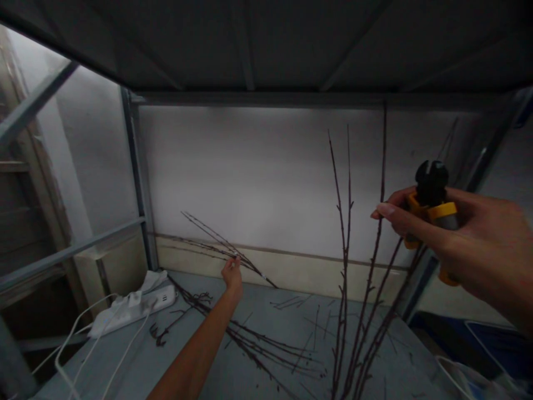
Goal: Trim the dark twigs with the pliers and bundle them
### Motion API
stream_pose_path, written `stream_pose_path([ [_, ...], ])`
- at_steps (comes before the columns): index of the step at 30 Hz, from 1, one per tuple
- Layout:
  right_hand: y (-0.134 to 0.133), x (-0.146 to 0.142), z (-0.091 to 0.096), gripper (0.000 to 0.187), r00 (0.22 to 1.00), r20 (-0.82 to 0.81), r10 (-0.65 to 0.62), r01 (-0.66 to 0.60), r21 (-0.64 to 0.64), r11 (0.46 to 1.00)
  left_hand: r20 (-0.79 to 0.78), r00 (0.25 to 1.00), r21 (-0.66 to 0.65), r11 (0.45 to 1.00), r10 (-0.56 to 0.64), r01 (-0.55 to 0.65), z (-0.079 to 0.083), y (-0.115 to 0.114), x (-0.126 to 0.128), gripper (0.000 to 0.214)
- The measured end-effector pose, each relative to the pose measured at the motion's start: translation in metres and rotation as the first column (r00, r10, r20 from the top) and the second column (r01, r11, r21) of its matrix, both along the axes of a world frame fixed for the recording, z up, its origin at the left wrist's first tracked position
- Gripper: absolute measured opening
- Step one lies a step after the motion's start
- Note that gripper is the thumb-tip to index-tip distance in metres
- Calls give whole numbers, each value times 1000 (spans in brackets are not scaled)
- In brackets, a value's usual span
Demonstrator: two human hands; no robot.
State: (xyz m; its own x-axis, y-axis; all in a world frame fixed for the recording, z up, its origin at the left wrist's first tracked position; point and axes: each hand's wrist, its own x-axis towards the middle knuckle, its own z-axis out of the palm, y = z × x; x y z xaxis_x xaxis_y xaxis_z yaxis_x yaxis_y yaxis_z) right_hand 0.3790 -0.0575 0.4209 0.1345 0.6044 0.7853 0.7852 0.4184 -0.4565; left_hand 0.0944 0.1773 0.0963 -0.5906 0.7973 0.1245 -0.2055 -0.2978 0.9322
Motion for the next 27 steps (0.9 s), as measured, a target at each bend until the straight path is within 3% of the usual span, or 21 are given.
stream_pose_path([
  [5, 2, -1, 12, 34, 999, -27, 22, -22, 5, 1000, -307, 936, 131, 966, -175, 223, 29, 32, 39, 28],
  [8, -3, 2, 19, 35, 999, -27, 28, -28, 10, 1000, -422, 881, 180, 932, -214, 313, 46, 46, 55, 26],
  [11, -11, 8, 24, 34, 999, -22, 33, -33, 12, 999, -471, 856, 229, 907, -216, 355, 54, 53, 61, 24],
  [21, -13, 20, 23, 27, 999, 6, 53, -53, 89, 995, -433, 860, 319, 847, -269, 426, 43, 58, 87, 29],
  [27, -10, 26, 30, 27, 997, 44, 63, -69, 160, 985, -485, 783, 268, 786, -390, 557, 37, 67, 101, 28],
])
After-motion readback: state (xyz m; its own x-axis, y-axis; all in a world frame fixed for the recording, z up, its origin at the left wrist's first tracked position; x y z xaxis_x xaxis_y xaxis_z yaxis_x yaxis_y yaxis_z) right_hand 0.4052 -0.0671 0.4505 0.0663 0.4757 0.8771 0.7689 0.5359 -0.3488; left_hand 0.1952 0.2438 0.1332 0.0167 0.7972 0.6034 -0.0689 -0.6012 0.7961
